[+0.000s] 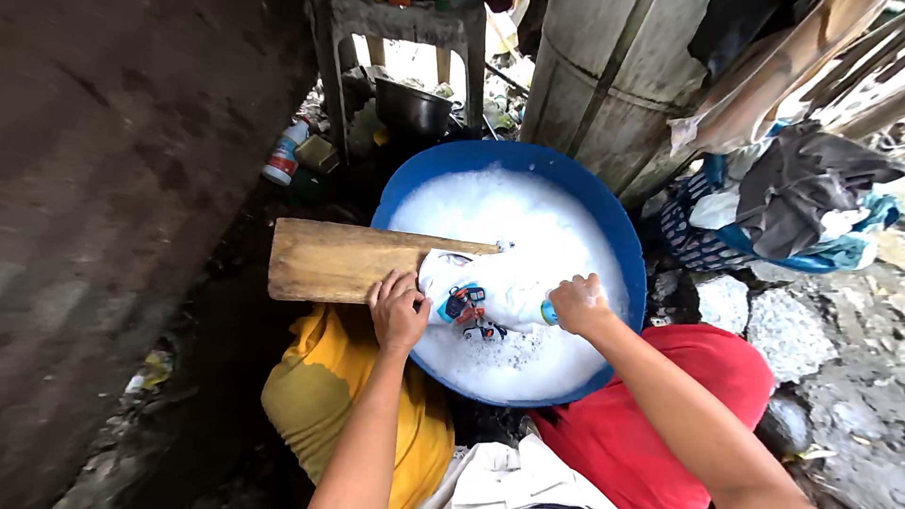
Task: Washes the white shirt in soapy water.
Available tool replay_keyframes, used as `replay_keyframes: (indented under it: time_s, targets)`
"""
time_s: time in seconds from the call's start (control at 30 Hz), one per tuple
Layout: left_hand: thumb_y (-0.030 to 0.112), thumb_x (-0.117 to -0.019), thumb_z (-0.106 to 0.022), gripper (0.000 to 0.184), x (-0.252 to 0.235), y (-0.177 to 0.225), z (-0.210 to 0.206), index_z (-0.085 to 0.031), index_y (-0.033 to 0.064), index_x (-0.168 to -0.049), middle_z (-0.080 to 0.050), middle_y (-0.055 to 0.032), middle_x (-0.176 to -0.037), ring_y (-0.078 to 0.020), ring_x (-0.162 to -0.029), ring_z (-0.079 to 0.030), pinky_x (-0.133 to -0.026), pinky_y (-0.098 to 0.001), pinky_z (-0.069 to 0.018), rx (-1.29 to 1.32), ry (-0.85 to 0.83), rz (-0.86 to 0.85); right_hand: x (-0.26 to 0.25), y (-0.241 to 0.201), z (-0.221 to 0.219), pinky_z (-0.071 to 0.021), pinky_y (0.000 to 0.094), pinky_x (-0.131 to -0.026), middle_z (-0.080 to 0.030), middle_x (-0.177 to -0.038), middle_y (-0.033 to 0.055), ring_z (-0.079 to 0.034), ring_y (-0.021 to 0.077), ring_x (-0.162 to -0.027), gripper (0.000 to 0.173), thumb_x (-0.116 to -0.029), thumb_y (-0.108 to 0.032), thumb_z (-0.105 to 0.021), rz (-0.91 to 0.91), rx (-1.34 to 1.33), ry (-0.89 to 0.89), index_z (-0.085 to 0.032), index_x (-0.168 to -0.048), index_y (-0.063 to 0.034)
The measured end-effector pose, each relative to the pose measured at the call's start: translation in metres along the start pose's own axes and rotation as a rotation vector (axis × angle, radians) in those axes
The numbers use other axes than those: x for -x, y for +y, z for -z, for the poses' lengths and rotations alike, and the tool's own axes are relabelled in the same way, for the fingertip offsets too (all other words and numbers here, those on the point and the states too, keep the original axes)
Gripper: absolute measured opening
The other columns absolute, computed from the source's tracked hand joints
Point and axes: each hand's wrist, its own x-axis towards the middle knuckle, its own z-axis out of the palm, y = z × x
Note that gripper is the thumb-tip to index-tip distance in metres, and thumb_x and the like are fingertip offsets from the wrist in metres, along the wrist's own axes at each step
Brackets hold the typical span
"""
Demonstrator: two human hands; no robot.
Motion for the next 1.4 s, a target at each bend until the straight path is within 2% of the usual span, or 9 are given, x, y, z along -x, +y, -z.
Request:
replay_keyframes:
  time_s: [0.17, 0.47, 0.8, 1.2, 1.4]
  targets:
    - [0.016, -0.0943, -0.068, 0.019, 0.0, -0.001, 0.0, -0.076, -0.0007, -0.094, -0.064, -0.0152, -0.139, -0.0386, -0.144, -0.044, -0.12, -0.0632, -0.0202, -0.006, -0.012, -0.003, 0.008, 0.0, -0.001, -0.0435, 0.0639, -0.097, -0.069, -0.119, 0.0222, -0.061, 0.0439, -0.117, 0.029, -0.0847, -0.008, -0.078, 0.027, -0.021, 0.035, -0.073, -0.112, -0.0002]
    - [0.017, -0.0948, -0.068, 0.019, -0.001, -0.002, -0.001, -0.076, -0.0006, -0.093, -0.063, -0.0143, -0.14, -0.0383, -0.145, -0.042, -0.121, -0.0621, -0.0187, -0.004, -0.016, 0.003, 0.008, -0.011, 0.004, -0.0448, 0.0618, -0.095, -0.07, -0.116, 0.0215, -0.062, 0.0425, -0.115, 0.026, -0.0853, -0.007, -0.076, 0.022, 0.007, 0.071, -0.073, -0.11, -0.0004]
    - [0.016, -0.0938, -0.068, 0.019, 0.0, -0.004, -0.003, -0.075, -0.0006, -0.09, -0.063, -0.0143, -0.139, -0.0389, -0.143, -0.044, -0.12, -0.0628, -0.0207, -0.014, 0.015, -0.026, 0.012, -0.009, 0.002, -0.0453, 0.0618, -0.093, -0.07, -0.114, 0.0212, -0.063, 0.0428, -0.113, 0.024, -0.0833, -0.006, -0.077, 0.05, 0.004, 0.111, -0.074, -0.107, -0.0003]
    - [0.016, -0.0946, -0.068, 0.019, 0.0, -0.001, 0.0, -0.075, -0.0015, -0.091, -0.062, -0.0157, -0.141, -0.039, -0.145, -0.042, -0.121, -0.0631, -0.0183, -0.008, -0.025, -0.007, 0.016, 0.0, 0.002, -0.0447, 0.0617, -0.094, -0.071, -0.113, 0.0205, -0.063, 0.042, -0.112, 0.023, -0.0845, -0.005, -0.076, 0.035, -0.014, 0.089, -0.074, -0.107, -0.0014]
    - [0.016, -0.0944, -0.068, 0.019, 0.0, -0.001, -0.001, -0.075, -0.0013, -0.091, -0.062, -0.0154, -0.14, -0.0385, -0.144, -0.043, -0.121, -0.0628, -0.0186, -0.013, -0.018, -0.009, 0.015, 0.003, 0.002, -0.0447, 0.0619, -0.094, -0.071, -0.113, 0.0218, -0.063, 0.0427, -0.112, 0.022, -0.0842, -0.006, -0.077, 0.004, -0.01, 0.072, -0.074, -0.105, 0.0011]
